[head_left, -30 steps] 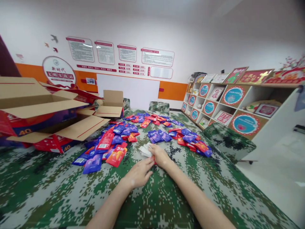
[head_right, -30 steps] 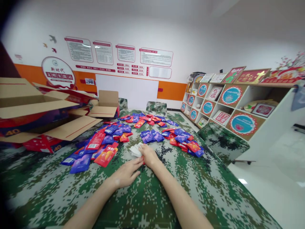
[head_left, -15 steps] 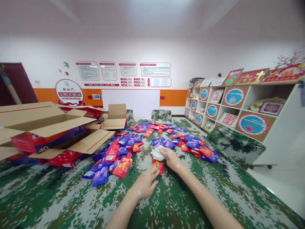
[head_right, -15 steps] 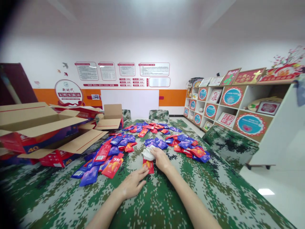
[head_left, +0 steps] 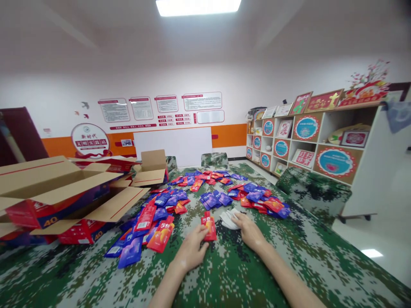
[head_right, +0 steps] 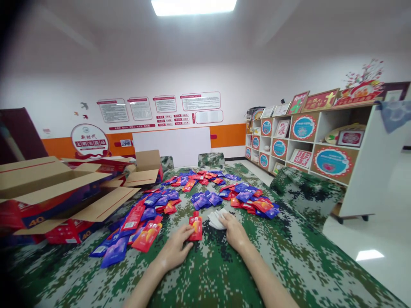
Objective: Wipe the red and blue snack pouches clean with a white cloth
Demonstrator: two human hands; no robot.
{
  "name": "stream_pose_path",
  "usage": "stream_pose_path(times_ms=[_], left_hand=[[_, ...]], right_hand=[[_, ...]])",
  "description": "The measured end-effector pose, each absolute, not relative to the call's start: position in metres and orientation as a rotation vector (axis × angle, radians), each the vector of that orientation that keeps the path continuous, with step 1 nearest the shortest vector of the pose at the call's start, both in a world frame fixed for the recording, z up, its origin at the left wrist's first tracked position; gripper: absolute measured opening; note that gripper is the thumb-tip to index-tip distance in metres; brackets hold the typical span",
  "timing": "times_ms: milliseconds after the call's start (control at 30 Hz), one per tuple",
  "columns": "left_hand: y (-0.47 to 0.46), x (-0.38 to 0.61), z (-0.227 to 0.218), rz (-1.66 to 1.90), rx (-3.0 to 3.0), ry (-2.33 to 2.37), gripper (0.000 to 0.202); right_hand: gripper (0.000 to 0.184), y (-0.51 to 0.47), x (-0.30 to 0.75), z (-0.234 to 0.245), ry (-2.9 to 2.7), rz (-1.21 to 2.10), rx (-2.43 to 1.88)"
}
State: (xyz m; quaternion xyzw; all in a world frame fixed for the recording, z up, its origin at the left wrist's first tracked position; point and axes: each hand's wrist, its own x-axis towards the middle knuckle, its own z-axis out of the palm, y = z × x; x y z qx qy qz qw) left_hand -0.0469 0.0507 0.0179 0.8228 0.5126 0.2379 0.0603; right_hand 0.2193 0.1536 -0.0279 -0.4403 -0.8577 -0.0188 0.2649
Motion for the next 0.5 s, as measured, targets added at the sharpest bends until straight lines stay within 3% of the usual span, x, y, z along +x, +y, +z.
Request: stream_pose_path(times_ms=[67,167,233,367,500], left_hand=[[0.064,-0.037,0.029,0.676,2.512,1.687,0.046],[0.087,-0.02,0.04,0.463,2.476,1.857,0.077],[0.099,-0.011,0.043,0.283,2.406,1.914,0.088],[0.109,-0.001,0.042,0.17,2.314,1.933,0.093],[0.112,-0.002,0.044,0.231,2.251,1.927,0.08]], right_hand=[[0.063,0.154,0.22,-0.026,-2.312,-0.035,-1.191],[0.065,0.152,0.221,-0.024,-2.315,-0.032,-1.205],[0.066,0.152,0.221,-0.024,-2.316,-0.035,-1.204],[0.066,0.15,0.22,-0.024,-2.292,-0.022,-1.167],[0.065,0.149,0.22,-0.022,-2.294,-0.018,-1.177]])
